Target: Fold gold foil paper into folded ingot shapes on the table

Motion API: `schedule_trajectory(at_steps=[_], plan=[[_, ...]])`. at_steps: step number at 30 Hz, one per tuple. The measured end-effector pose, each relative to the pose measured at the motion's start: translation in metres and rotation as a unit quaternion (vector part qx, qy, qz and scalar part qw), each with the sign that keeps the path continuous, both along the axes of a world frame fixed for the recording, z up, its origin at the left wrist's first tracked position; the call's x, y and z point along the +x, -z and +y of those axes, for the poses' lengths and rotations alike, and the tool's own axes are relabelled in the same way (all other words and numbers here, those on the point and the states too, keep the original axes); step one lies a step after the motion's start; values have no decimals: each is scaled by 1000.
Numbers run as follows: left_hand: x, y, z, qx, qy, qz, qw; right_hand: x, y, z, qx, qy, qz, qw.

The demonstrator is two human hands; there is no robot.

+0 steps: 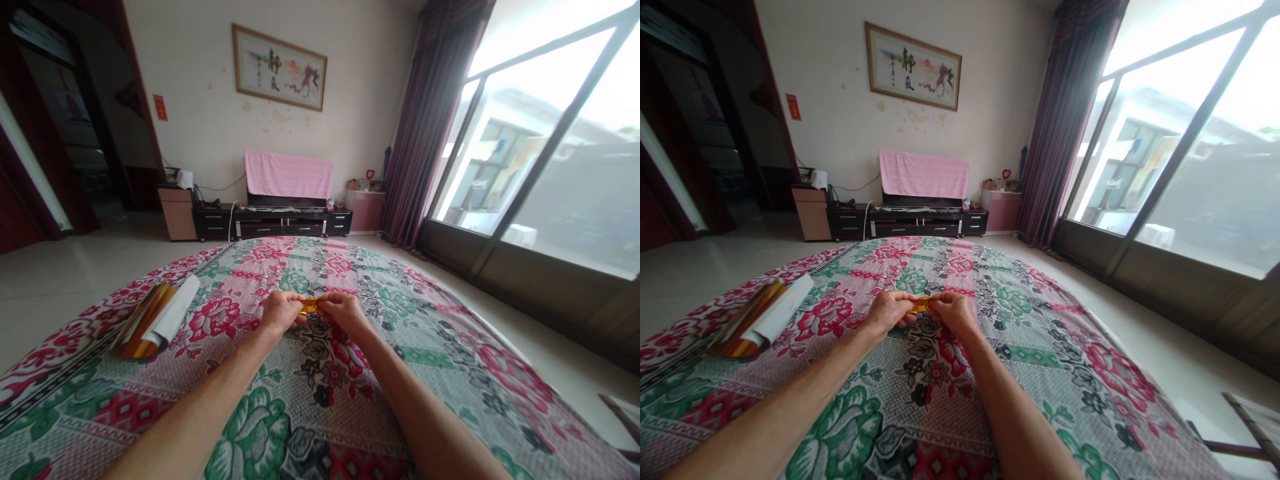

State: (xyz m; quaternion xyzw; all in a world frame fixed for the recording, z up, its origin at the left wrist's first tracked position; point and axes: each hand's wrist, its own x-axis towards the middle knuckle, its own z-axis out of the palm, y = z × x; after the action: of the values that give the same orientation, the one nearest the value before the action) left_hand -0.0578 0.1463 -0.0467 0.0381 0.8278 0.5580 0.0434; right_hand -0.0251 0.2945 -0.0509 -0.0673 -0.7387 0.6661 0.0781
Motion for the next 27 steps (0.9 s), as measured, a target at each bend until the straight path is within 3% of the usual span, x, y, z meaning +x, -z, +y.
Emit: schedule_trajectory(at_steps=[4,9,16,23,27], plan=[[3,-5,-2,-9,27,-11,1000,4,-6,1,-24,-14,-33,999],[2,-6,-4,-27,43,-11,999,5,-11,1,-1,-10,-45,999],[-2,-6,-10,-58,43,-13,997,7,-13,11,31,-61,-32,997],[-5,-4,-13,-90,43,-13,995,-5,9,21,227,-33,26,973],[-5,-6,-13,-90,45,-22,995,-8,15,20,271,-14,40,962]])
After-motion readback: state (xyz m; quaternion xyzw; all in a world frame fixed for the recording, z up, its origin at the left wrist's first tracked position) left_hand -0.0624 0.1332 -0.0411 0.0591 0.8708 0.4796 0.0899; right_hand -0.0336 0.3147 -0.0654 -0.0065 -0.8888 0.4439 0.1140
